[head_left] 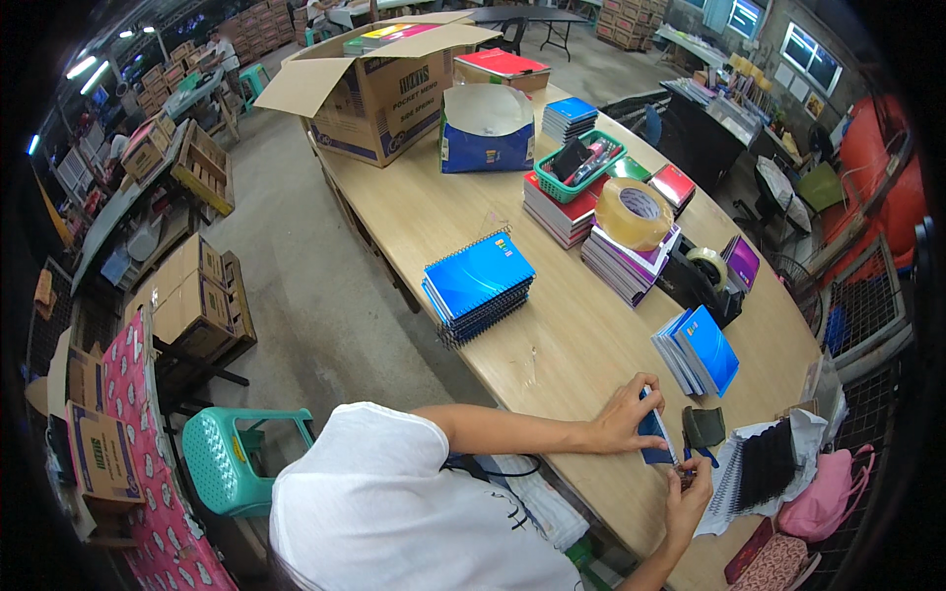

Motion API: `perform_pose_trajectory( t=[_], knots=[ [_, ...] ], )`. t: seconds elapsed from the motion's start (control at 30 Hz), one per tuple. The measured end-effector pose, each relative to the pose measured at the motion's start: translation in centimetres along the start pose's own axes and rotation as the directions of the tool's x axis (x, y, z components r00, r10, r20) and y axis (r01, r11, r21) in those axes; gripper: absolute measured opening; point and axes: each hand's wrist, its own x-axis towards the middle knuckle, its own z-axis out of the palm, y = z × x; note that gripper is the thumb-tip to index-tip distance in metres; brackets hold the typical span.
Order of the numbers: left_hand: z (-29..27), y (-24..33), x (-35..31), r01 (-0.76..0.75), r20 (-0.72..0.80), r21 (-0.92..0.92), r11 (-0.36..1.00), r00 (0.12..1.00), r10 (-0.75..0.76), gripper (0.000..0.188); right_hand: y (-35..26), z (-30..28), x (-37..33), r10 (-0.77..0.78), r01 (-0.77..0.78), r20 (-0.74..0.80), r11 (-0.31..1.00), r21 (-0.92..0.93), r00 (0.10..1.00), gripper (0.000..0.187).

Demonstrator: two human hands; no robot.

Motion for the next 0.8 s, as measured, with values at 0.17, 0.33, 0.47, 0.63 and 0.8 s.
perform_pose_trajectory(
  t=[0.17, 0.33, 0.47, 0.63, 0.8],
  knots=[
    [0.1, -0.1, 0.1, -0.002, -0.004, 0.015, 1.000, 1.000, 0.002, 0.056, 1.1, -0.1, 0.1, 0.082, -0.083, 0.038, 0.996, 0.023, 0.996, 0.021],
    [-0.1, -0.1, 0.0, 0.011, -0.004, 0.024, 1.000, 1.000, -0.011, 0.056, 1.5, 0.5, 0.0, 0.051, -0.052, 0.022, 0.998, 0.040, 0.998, 0.016],
    [0.1, -0.1, 0.0, 0.016, 0.006, 0.023, 1.000, 1.000, -0.016, 0.057, -0.1, -0.1, -0.2, 0.053, -0.054, 0.028, 0.998, 0.038, 0.998, 0.016],
    [0.9, -0.2, 0.0, -0.004, -0.007, 0.023, 1.000, 1.000, 0.004, 0.058, 0.0, -0.9, -0.4, 0.202, -0.205, 0.121, 0.979, 0.015, 0.972, 0.020],
    [0.2, -1.0, 0.4, 0.021, 0.012, 0.036, 0.999, 1.000, -0.021, 0.059, -2.2, -0.7, 0.7, 0.193, -0.200, 0.092, 0.977, 0.073, 0.977, 0.022]
  ],
)
